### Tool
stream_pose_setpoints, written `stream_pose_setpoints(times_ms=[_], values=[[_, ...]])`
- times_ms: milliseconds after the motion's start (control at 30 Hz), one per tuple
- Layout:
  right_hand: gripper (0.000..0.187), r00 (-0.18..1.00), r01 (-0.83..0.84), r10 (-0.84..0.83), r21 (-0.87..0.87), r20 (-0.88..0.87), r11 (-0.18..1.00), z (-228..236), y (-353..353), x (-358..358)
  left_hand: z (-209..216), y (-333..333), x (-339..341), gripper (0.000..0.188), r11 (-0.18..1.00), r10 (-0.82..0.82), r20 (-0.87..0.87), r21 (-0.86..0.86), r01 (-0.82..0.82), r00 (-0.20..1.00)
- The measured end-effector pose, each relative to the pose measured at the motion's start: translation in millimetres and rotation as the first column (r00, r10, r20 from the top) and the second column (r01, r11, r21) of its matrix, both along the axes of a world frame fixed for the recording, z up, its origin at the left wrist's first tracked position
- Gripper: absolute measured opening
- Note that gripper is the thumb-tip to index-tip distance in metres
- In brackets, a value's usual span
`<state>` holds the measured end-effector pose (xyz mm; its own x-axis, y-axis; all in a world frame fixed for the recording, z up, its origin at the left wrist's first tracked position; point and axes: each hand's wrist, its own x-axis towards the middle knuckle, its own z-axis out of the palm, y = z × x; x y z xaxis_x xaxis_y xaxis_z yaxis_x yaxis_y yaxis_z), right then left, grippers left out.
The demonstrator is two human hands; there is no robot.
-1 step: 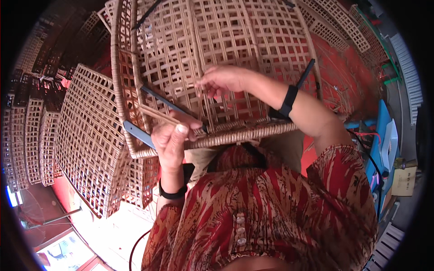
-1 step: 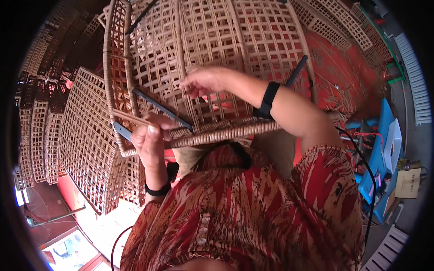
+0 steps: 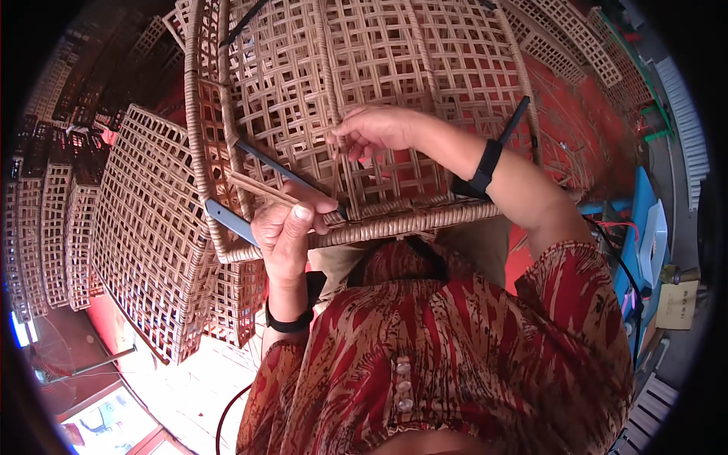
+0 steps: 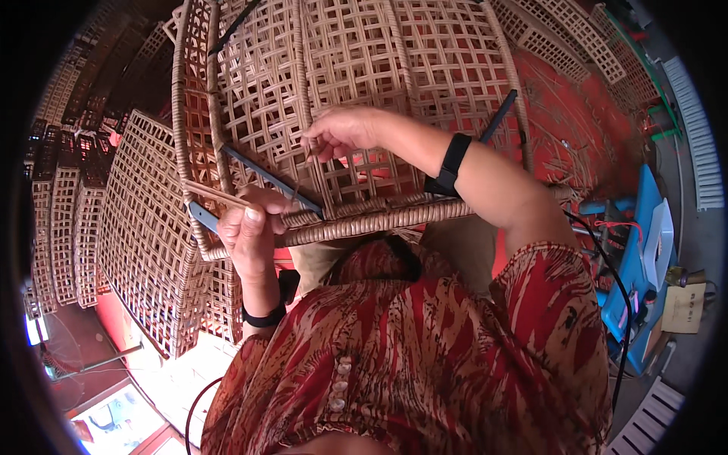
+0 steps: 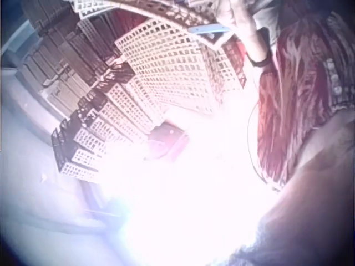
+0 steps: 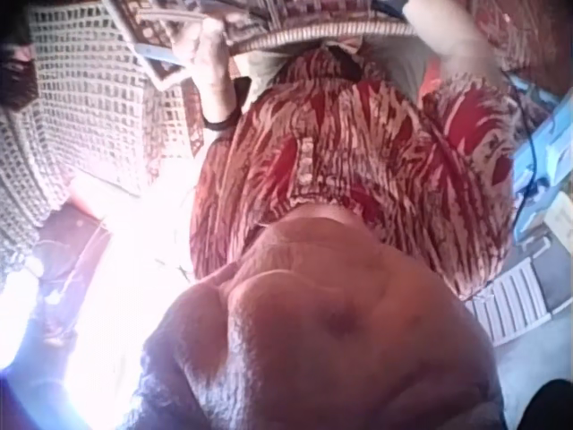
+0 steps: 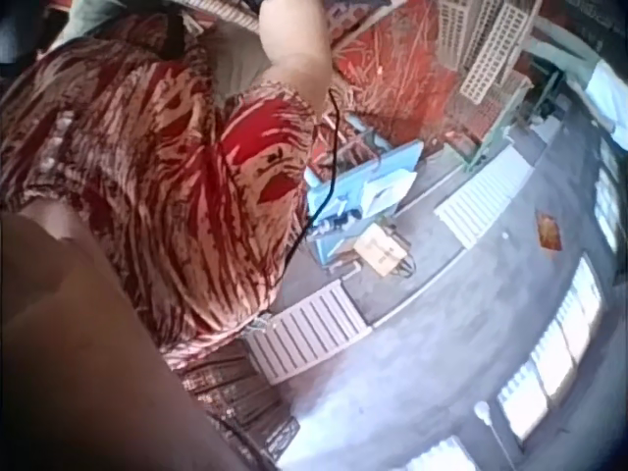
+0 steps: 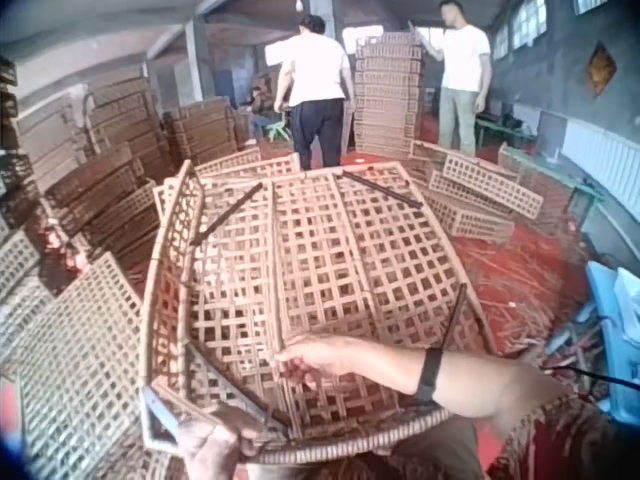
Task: Weaving and stapling wicker strands onto a furniture frame.
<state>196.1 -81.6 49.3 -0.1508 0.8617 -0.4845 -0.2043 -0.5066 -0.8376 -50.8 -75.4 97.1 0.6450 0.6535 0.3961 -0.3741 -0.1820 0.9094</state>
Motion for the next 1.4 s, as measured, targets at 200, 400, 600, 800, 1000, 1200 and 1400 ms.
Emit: stream_pose_setpoints(times_ms=[200, 400, 600, 800, 1000, 1200, 1400], values=[[0.051, 0.973, 0.008, 0.006, -0.059, 0.23, 0.998, 15.5, -4.5, -6.0, -8.1, 8.0, 2.6, 0.035, 0.996, -0.086, 0.167, -0.001, 0.087, 0.982], [0.05, 0.774, -0.196, 0.227, -0.117, 0.591, 0.974, 36.0, -11.7, -26.9, -6.0, 4.8, 0.4, 0.035, 0.983, -0.178, 0.129, 0.074, 0.17, 0.975], [0.018, 0.843, -0.169, 0.19, -0.089, 0.503, 0.982, 23.6, -14.3, -28.5, 4.9, 3.0, 1.1, 0.04, 0.935, -0.297, -0.162, 0.151, 0.321, 0.941], [0.02, 0.884, -0.273, 0.22, 0.072, 0.412, 0.959, -2.2, -18.9, -7.2, 35.0, 28.7, 7.8, 0.081, 0.968, -0.221, -0.21, 0.075, 0.241, 0.952], [0.016, 0.872, -0.373, 0.314, 0.095, 0.375, 0.923, -15.0, -8.1, -2.8, 49.8, 63.4, 33.3, 0.04, 0.966, -0.174, -0.688, 0.019, 0.258, 0.704], [0.01, 0.831, -0.351, 0.27, 0.081, 0.486, 0.933, -20.3, -0.6, 6.8, 11.2, 80.3, 67.5, 0.026, 0.831, 0.07, -0.904, 0.287, 0.476, 0.422], [0.029, 0.973, -0.218, 0.197, 0.2, 0.12, 0.955, 9.6, -38.3, -3.4, -18.8, 103.4, 51.6, 0.023, 0.826, -0.118, -0.69, 0.332, 0.456, 0.714]])
